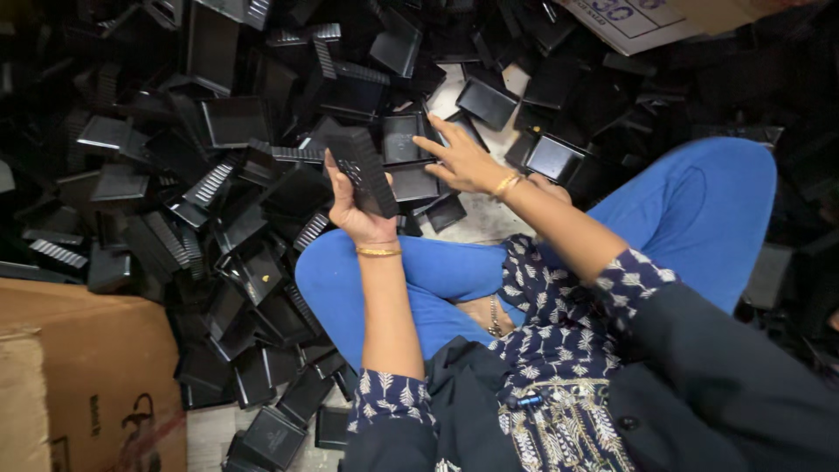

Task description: The person sits cross-legged on the floor and repeatedly picks up small black plastic cases from a large pile. They open each case, inspect the interior, and place it back into the pile. The person handles the cases one at a time throughout the clip.

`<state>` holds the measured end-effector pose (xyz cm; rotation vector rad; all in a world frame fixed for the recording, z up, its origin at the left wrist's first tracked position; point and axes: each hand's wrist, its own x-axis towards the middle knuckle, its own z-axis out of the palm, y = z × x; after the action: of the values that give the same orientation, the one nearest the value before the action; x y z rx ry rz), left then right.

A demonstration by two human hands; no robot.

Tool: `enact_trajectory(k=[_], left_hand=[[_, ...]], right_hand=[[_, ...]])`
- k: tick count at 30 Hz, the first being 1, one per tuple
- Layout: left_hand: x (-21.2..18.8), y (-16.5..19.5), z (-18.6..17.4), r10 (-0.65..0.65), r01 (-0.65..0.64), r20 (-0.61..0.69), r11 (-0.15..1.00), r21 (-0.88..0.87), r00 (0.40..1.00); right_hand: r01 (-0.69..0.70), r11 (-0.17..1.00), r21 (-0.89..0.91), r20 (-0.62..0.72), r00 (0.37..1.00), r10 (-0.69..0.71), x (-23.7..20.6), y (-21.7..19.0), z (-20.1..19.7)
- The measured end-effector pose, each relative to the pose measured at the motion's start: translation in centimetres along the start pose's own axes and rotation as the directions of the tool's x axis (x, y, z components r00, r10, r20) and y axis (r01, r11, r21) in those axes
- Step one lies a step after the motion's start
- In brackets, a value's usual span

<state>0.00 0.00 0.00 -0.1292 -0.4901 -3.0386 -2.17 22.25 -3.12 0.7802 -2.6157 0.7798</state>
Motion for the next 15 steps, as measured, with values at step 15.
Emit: enact_trajectory(k=[15], left_hand=[[-0.4,0.8,2.3,0.032,0.028,0.247,0.972,-0.232,0.968]], right_hand=[[-0.417,0.784,-0.459,0.076,0.861,0.502,3.6,-2.2,-3.4]])
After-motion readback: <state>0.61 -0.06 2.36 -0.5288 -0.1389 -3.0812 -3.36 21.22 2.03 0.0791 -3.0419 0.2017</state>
